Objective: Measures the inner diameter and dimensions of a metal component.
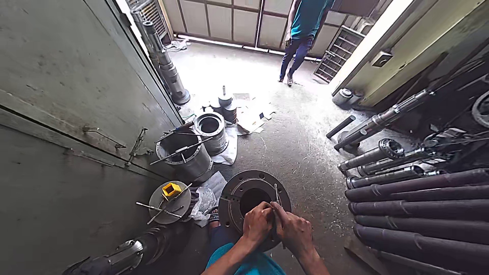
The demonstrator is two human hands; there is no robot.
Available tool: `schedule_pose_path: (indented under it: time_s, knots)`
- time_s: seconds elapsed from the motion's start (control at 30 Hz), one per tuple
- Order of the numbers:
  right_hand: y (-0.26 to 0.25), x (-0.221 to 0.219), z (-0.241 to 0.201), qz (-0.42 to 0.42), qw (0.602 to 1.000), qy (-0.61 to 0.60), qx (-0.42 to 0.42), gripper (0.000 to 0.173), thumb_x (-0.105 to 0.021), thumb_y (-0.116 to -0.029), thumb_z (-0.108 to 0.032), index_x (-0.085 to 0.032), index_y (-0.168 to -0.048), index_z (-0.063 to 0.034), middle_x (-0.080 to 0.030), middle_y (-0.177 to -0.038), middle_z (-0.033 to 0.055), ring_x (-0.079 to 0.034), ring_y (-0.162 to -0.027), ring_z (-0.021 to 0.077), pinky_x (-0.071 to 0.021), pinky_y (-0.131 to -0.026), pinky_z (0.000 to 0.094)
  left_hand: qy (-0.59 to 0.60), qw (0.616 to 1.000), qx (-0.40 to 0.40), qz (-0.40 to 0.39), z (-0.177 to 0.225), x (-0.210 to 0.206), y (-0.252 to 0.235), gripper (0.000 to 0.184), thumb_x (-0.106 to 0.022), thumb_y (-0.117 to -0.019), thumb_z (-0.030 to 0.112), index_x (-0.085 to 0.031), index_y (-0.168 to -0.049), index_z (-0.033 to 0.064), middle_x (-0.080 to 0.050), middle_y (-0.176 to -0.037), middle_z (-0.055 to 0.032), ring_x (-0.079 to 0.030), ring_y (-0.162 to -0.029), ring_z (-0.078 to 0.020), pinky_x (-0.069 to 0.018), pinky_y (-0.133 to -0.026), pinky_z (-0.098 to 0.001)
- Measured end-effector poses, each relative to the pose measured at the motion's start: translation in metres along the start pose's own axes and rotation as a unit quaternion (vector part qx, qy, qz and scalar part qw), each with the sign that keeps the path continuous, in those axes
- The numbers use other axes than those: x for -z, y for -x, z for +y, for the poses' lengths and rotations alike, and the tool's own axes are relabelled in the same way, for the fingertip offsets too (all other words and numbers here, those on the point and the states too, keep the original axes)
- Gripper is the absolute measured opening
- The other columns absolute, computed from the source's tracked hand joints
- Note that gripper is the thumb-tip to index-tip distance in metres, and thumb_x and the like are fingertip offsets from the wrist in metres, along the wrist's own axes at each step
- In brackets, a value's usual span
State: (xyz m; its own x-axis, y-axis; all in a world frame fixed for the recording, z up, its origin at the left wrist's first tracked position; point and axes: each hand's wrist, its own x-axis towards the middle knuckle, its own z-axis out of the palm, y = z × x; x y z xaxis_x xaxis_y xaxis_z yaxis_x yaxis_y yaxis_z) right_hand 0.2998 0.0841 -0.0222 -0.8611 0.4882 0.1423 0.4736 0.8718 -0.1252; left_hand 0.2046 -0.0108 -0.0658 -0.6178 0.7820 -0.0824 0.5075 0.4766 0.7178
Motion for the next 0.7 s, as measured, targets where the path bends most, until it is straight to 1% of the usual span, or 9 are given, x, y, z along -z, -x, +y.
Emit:
schedule_pose_path:
  time_s: [0.17,0.23,0.33,0.4,0.47,0.5,0.57,0.63,0.7]
  knots:
    - [-0.007,0.012,-0.014,-0.069,0.993,-0.008,-0.099,0.038,-0.055,-0.0952,-0.024,-0.071,-0.130,-0.0260,-0.065,-0.059,0.0103,-0.068,-0.054,0.0356,-0.0515,-0.048,0.0531,-0.002,0.999,0.009,-0.031,0.000,0.002,-0.002,0.027,-0.057,-0.0988,0.023,-0.078,-0.116,0.0229,-0.074,-0.119,0.0006,-0.073,-0.100,-0.0211,-0.0593,-0.079,-0.0471]
    - [-0.009,0.019,-0.020,-0.111,0.984,-0.015,-0.136,0.038,-0.052,-0.0998,-0.025,-0.066,-0.135,-0.0238,-0.067,-0.063,0.0116,-0.070,-0.060,0.0367,-0.0540,-0.054,0.0538,0.001,0.999,0.018,-0.045,0.001,0.003,-0.001,0.027,-0.056,-0.1000,0.025,-0.077,-0.117,0.0245,-0.073,-0.120,0.0014,-0.072,-0.100,-0.0210,-0.0586,-0.080,-0.0476]
    - [-0.017,0.033,-0.023,-0.192,0.968,-0.018,-0.159,0.042,-0.041,-0.1074,-0.032,-0.058,-0.144,-0.0219,-0.072,-0.074,0.0135,-0.073,-0.072,0.0379,-0.0562,-0.065,0.0548,0.005,0.998,0.030,-0.051,0.002,0.004,-0.002,0.029,-0.054,-0.1005,0.025,-0.077,-0.118,0.0257,-0.073,-0.121,0.0023,-0.072,-0.100,-0.0209,-0.0582,-0.079,-0.0485]
    - [-0.020,0.040,-0.018,-0.211,0.971,-0.012,-0.109,0.043,-0.045,-0.1054,-0.029,-0.058,-0.145,-0.0195,-0.073,-0.083,0.0148,-0.073,-0.077,0.0384,-0.0562,-0.067,0.0558,0.006,0.998,0.036,-0.060,0.003,0.006,-0.004,0.029,-0.054,-0.1007,0.025,-0.077,-0.119,0.0239,-0.073,-0.122,0.0011,-0.072,-0.102,-0.0221,-0.0579,-0.081,-0.0496]
    - [-0.020,0.040,0.000,-0.155,0.988,-0.017,-0.006,0.042,-0.061,-0.0929,-0.019,-0.069,-0.134,-0.0217,-0.072,-0.100,0.0149,-0.072,-0.083,0.0352,-0.0584,-0.064,0.0519,0.001,0.997,0.034,-0.064,0.003,0.007,-0.004,0.029,-0.054,-0.1010,0.025,-0.076,-0.120,0.0231,-0.072,-0.123,0.0010,-0.072,-0.103,-0.0222,-0.0582,-0.082,-0.0488]
    - [-0.022,0.042,0.010,-0.152,0.987,-0.035,0.040,0.047,-0.067,-0.0863,-0.014,-0.070,-0.132,-0.0251,-0.067,-0.115,0.0159,-0.070,-0.095,0.0351,-0.0596,-0.069,0.0502,0.001,0.997,0.031,-0.064,0.003,0.008,-0.004,0.029,-0.054,-0.1011,0.024,-0.076,-0.119,0.0211,-0.072,-0.122,-0.0004,-0.072,-0.103,-0.0232,-0.0581,-0.082,-0.0495]
    - [-0.027,0.044,0.029,-0.176,0.974,-0.082,0.119,0.054,-0.070,-0.0838,-0.006,-0.069,-0.134,-0.0255,-0.056,-0.145,0.0163,-0.064,-0.114,0.0373,-0.0596,-0.084,0.0491,0.001,0.998,0.027,-0.064,0.004,0.007,-0.002,0.029,-0.053,-0.1014,0.023,-0.076,-0.118,0.0187,-0.073,-0.122,-0.0022,-0.072,-0.103,-0.0243,-0.0580,-0.081,-0.0501]
    - [-0.028,0.041,0.038,-0.199,0.961,-0.096,0.169,0.056,-0.067,-0.0861,-0.005,-0.065,-0.140,-0.0203,-0.053,-0.151,0.0132,-0.063,-0.118,0.0361,-0.0575,-0.092,0.0470,-0.004,0.998,0.025,-0.065,0.002,0.006,-0.003,0.030,-0.052,-0.1020,0.023,-0.076,-0.119,0.0182,-0.072,-0.123,-0.0020,-0.072,-0.103,-0.0241,-0.0581,-0.081,-0.0494]
    - [-0.029,0.040,0.041,-0.192,0.955,-0.095,0.208,0.053,-0.065,-0.0872,-0.005,-0.066,-0.138,-0.0190,-0.055,-0.149,0.0108,-0.064,-0.117,0.0335,-0.0578,-0.092,0.0449,-0.002,0.997,0.025,-0.067,0.002,0.007,-0.005,0.030,-0.052,-0.1023,0.023,-0.076,-0.119,0.0170,-0.072,-0.124,-0.0025,-0.072,-0.104,-0.0247,-0.0580,-0.083,-0.0495]
